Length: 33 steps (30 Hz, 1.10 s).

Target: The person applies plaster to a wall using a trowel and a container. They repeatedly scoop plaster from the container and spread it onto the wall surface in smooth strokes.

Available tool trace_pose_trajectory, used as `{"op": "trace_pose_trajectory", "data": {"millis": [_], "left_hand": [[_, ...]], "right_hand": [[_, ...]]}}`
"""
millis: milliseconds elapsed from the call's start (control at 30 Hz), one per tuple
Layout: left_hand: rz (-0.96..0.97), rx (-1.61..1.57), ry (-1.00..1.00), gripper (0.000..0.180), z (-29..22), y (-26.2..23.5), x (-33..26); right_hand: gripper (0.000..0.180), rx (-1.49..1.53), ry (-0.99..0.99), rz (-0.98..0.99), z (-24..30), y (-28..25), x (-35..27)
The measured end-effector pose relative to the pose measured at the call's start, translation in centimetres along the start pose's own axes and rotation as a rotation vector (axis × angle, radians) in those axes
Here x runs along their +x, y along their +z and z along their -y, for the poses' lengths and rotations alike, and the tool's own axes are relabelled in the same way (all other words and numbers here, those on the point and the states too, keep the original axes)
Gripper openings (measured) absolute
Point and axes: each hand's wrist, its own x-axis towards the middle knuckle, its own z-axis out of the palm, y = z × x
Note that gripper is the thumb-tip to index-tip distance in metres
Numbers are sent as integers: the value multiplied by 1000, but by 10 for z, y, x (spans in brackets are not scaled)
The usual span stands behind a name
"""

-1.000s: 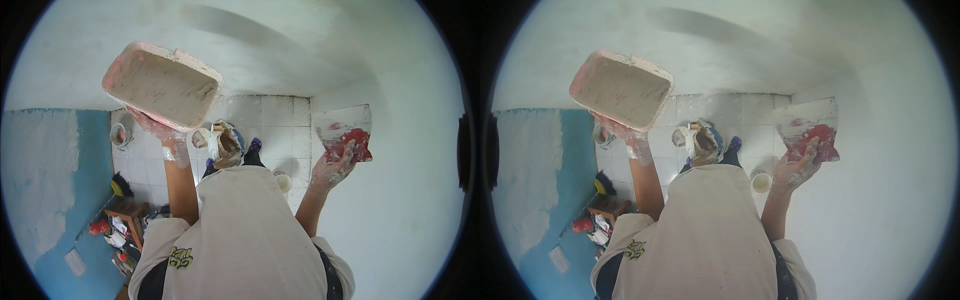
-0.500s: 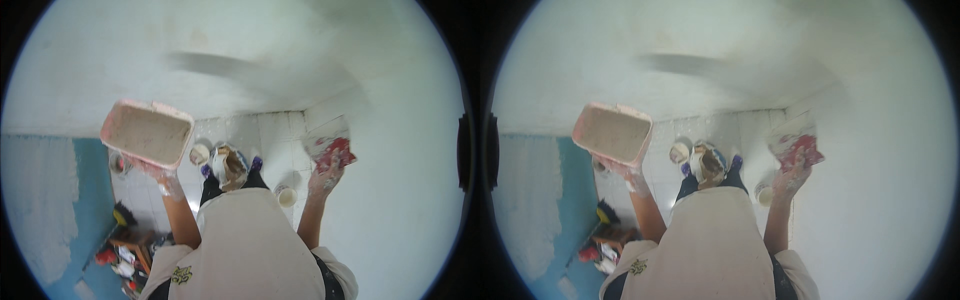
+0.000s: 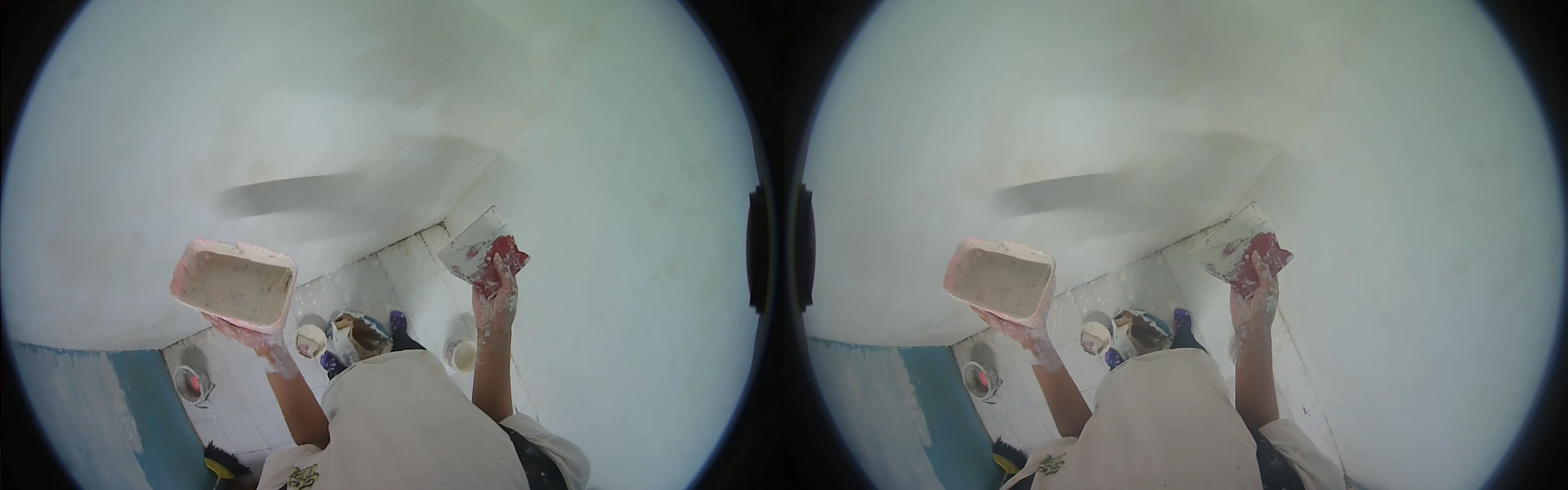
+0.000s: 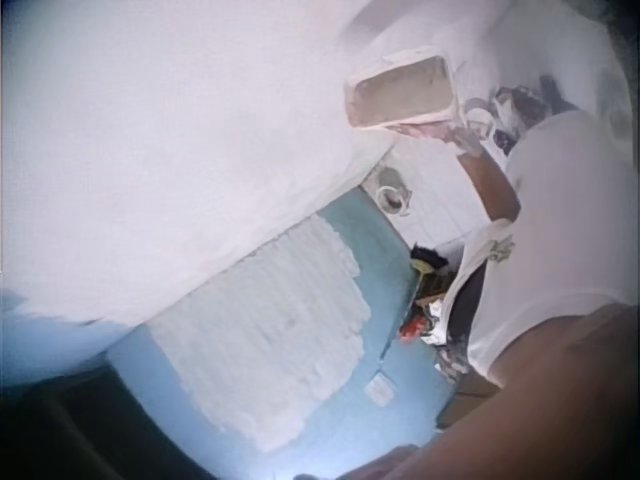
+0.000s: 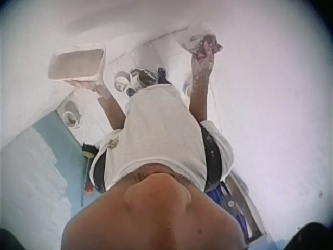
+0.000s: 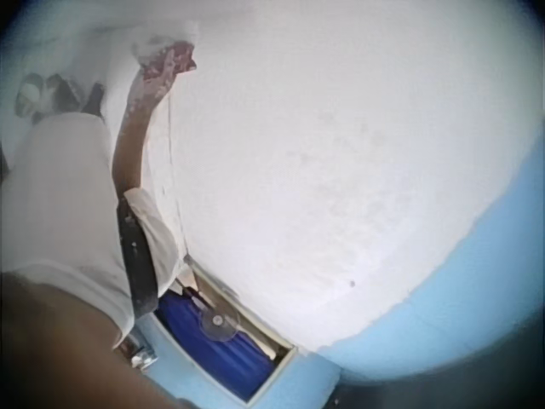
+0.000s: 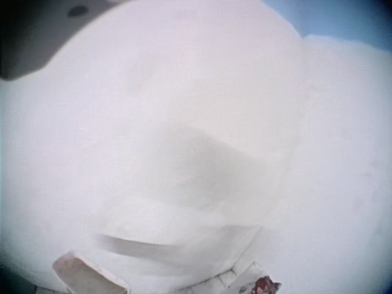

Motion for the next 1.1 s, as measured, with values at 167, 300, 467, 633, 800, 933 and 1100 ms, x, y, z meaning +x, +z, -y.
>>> {"op": "trace_pose_trajectory", "data": {"millis": [167, 300, 467, 633, 800, 933, 1100], "left_hand": [[10, -4, -55, 63, 153, 45, 16], [27, 16, -89, 63, 256, 62, 31], [-85, -76, -120, 64, 352, 58, 48], [-17, -70, -60, 63, 420, 48, 70], [-40, -42, -137, 60, 418, 41, 86], [-64, -32, -53, 60, 370, 32, 85], [-69, 11, 1, 61, 248, 18, 81]], "right_hand": [[33, 14, -2, 15, 79, -50, 144], [29, -4, -7, -2, 122, -78, 257], [28, 15, 1, -40, 141, -118, 364], [32, 21, 38, 18, 152, -147, 437], [39, 16, 82, -49, 138, -143, 448], [39, 47, 84, -63, 113, -98, 417], [40, -48, -142, 248, 71, -4, 378]]}}
